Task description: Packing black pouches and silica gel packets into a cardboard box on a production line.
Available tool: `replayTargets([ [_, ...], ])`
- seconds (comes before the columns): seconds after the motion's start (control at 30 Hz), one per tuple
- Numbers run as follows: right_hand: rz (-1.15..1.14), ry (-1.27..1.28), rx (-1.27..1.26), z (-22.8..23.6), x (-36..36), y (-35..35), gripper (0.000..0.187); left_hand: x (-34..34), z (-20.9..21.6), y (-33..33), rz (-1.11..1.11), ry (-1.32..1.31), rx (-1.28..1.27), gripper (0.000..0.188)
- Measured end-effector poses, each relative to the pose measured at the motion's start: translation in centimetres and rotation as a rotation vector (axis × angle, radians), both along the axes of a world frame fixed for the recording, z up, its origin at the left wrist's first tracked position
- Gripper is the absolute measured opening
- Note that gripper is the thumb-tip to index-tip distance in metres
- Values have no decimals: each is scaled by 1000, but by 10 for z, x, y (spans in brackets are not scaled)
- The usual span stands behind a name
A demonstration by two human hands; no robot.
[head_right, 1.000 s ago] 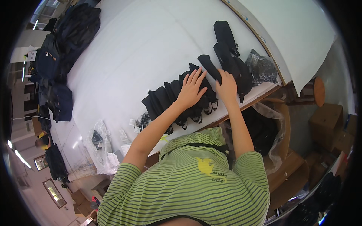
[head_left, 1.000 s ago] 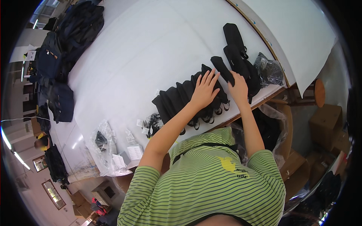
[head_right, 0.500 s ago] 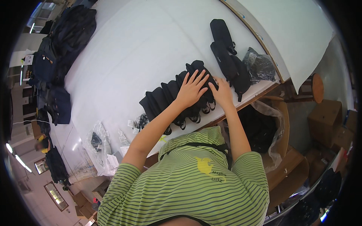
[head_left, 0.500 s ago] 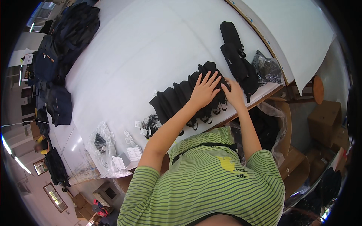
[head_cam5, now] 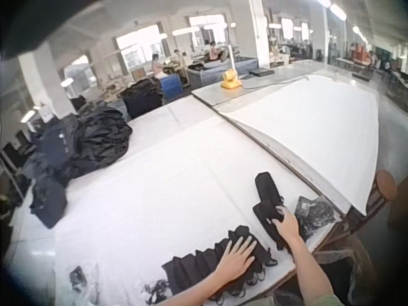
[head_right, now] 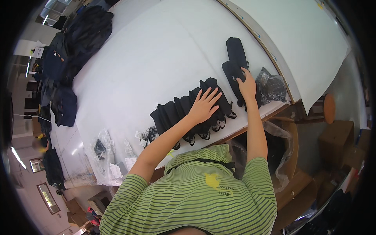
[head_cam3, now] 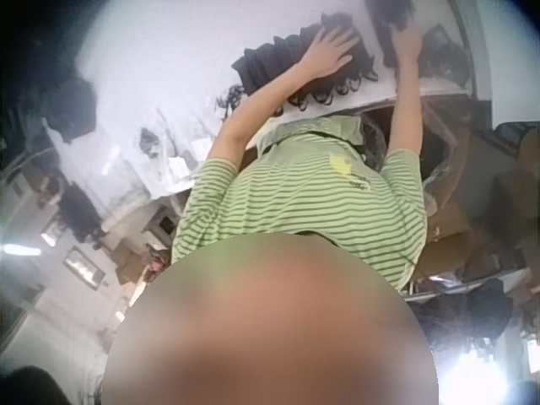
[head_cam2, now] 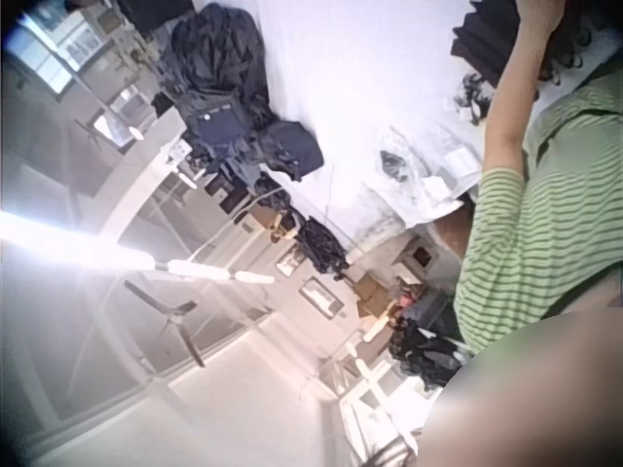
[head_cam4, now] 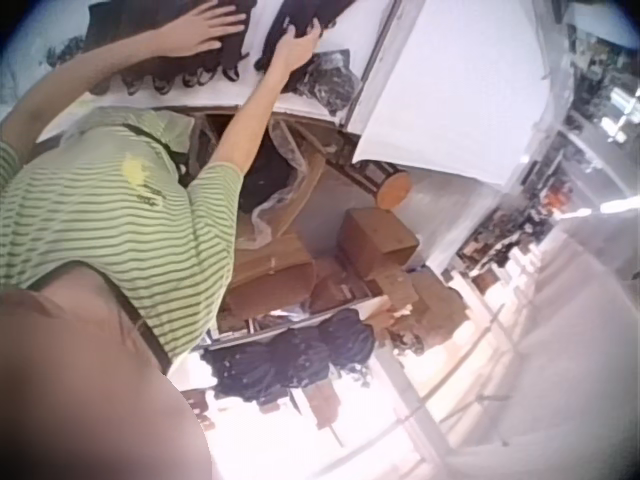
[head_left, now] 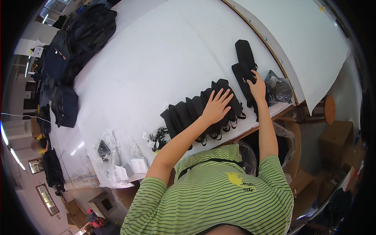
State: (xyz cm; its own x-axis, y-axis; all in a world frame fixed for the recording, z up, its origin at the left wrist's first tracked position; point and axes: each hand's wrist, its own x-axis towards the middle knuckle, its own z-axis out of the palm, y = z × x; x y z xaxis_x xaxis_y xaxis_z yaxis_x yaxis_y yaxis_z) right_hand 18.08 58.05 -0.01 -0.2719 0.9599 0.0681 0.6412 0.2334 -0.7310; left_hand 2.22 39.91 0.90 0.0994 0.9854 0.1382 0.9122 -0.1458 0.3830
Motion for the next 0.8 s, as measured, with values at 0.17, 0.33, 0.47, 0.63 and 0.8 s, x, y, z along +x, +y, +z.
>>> replayTargets([
  [0.17, 49, 567, -267, -12, 30, 18, 47, 3, 3, 4, -2, -8, -24, 53],
  [0.33, 32, 898, -794, 12, 21, -2, 45, -2, 4, 3, 6, -13, -66, 55],
  [0.47, 156, 253, -640, -27, 18, -17, 35, 10, 11, -5, 81, -211, -79, 57],
  [0.63, 193, 578, -780, -30, 7, -31, 42, -30, 54, -57, 312, -443, 53, 53],
  [0.8, 359, 362, -608, -21, 15, -45, 61, -97, 32, -153, 962, -385, 148, 56],
])
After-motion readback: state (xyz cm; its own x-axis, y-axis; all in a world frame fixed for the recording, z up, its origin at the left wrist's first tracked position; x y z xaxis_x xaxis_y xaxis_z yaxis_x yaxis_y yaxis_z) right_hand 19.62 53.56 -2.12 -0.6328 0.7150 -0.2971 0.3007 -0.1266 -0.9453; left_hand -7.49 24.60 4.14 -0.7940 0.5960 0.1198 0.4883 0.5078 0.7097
